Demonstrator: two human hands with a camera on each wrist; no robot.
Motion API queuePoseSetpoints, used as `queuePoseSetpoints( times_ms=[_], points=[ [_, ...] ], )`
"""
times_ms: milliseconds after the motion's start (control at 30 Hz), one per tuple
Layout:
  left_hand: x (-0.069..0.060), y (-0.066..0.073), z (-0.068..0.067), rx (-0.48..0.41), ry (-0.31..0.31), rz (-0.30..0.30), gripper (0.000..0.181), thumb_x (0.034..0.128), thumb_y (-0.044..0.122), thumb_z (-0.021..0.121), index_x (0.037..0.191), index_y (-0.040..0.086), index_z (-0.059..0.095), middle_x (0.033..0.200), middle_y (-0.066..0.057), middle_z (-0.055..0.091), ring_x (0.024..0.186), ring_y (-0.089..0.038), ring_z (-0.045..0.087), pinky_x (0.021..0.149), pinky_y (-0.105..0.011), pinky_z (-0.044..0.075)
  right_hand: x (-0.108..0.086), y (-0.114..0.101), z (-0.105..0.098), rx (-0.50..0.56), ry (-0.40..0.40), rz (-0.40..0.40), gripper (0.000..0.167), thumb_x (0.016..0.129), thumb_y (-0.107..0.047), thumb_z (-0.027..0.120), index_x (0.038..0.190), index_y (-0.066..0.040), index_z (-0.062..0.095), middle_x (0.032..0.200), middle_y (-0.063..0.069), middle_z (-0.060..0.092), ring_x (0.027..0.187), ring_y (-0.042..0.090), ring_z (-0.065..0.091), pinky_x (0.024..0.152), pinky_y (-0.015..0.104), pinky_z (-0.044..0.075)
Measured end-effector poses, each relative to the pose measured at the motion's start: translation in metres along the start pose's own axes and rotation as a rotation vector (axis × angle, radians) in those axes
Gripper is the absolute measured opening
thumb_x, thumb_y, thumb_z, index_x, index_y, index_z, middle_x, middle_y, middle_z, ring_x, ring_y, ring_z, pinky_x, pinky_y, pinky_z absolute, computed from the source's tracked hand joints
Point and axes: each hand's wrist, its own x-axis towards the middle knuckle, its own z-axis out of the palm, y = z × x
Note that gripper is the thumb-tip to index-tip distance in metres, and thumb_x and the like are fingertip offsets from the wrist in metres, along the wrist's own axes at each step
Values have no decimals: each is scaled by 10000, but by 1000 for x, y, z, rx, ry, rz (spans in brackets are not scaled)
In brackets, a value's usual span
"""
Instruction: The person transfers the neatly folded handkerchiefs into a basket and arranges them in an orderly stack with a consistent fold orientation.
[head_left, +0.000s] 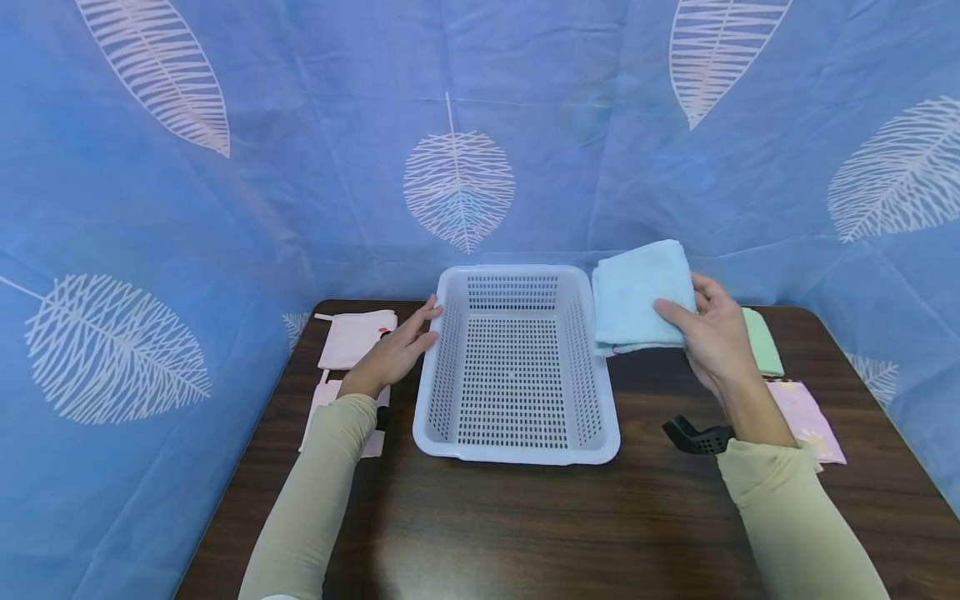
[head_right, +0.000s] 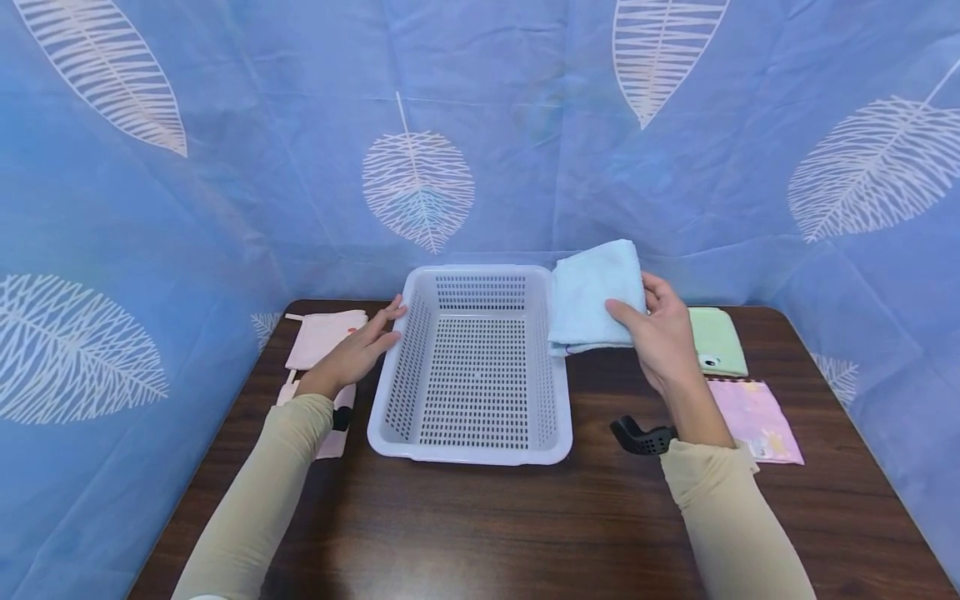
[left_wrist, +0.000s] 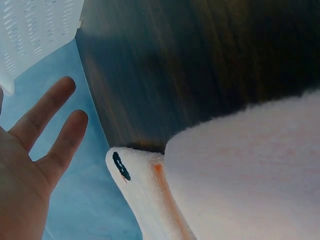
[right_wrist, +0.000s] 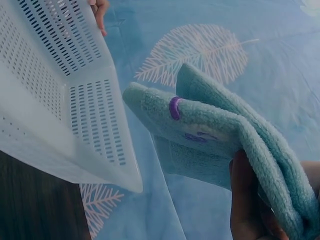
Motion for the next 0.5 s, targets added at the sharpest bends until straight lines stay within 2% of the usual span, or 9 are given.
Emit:
queuePoseSetpoints(
  times_ms=[133,200,300,400,500],
  points=[
    [0,0,0,-2,0,5,590,1028,670,349,1576,535,178,1704,273,14,1599,-282,182,1211,-676,234,3,-1,6,19,-12,-9,799,937,-128,738,1586,-46,280,1318,-5,543,1033,7,671,819,172,581],
    [0,0,-1,0,0,6,587,1030,667,350,1575,536,179,1702,279,11,1596,-282,192,1212,-672,238,4,-1,10,11,-16,-11,788,946,-127,726,1589,-52,277,1398,71,523,1057,12,662,823,172,581],
    [0,-1,-1,0,0,14,584,1036,656,347,1579,529,175,1712,252,13,1591,-291,208,1208,-671,249,6,-2,16,21,-19,-2,764,960,-99,700,1592,-62,272,1544,199,426,1183,124,639,826,174,581],
    [1,-1,-1,-5,-4,20,588,1042,644,344,1589,511,171,1706,265,6,1583,-298,233,1204,-667,262,8,-3,23,14,-16,10,737,975,-98,675,1591,-84,271,1609,228,342,1269,191,589,829,175,581],
    [1,-1,0,-8,-6,12,584,1044,636,349,1588,511,176,1693,296,6,1579,-296,244,1206,-659,268,9,-2,28,9,-8,26,719,982,-106,661,1588,-95,274,1610,225,333,1331,248,548,828,167,576]
  ],
)
